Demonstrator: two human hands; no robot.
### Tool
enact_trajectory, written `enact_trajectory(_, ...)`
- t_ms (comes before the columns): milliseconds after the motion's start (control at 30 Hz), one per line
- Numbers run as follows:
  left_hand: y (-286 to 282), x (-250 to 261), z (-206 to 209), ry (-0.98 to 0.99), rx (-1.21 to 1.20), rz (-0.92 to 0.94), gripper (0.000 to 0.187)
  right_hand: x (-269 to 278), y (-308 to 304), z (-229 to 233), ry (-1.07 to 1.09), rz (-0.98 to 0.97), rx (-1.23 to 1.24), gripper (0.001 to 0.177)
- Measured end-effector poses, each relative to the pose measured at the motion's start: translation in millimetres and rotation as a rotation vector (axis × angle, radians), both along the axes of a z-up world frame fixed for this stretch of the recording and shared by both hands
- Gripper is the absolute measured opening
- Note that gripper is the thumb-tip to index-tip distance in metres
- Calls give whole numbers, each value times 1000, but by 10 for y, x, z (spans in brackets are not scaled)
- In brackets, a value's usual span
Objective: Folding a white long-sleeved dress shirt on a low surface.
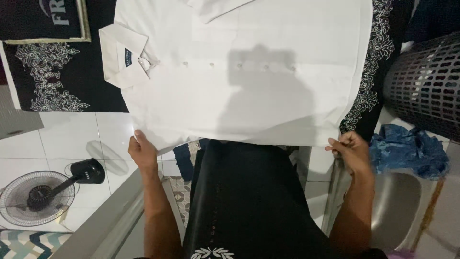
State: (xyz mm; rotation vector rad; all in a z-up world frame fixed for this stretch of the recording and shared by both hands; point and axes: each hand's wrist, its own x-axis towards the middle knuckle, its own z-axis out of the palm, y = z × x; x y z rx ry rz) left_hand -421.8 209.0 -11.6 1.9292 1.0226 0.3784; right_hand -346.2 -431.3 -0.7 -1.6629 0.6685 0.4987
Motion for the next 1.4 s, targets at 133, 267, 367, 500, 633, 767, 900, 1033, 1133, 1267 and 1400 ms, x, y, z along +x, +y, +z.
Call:
enact_trajectory(133, 10, 142, 260, -16, -97, 89, 46, -2, -112, 3, -56, -4, 72, 12)
enact_trajectory(267, 128, 395, 477, -48, -197, 111, 45, 282, 80, 263, -121, -85, 47, 31)
enact_trajectory(367, 183, 757, 758, -226, -430, 95, 29, 621, 321, 435, -180, -22, -142, 43)
enact_trajectory(500, 128, 1195, 900, -535, -745, 55, 28, 1077, 361, 44, -535, 217, -445, 26)
enact_trajectory(633, 208, 815, -218, -507, -207, -109, 38, 1300, 518, -279, -813, 327, -676, 15)
enact_trajectory(767, -151, 614, -523, -262, -236, 148, 57, 1378, 597, -411, -874, 398, -831, 19)
enact_trajectory(900, -185, 405, -918, -238, -478, 36, 60, 1382, 615, -424, -816, 391, -787, 19)
enact_trajectory(1033, -53, 257, -726, -80, -547, -145, 43, 1460, 444, -449, -862, 413, -785, 17)
enact_trajectory(1133, 77, 231, -202, 83, -601, -216, 42, 1488, 403, -356, -710, 325, -686, 18)
enact_trajectory(1267, 174, 418, 641, -139, -916, -58, 43, 1542, 257, -338, -515, 199, -492, 22)
enact_trajectory(1400, 360, 772, 869, -545, -990, -45, 50, 1689, 304, -302, -592, 154, -342, 22)
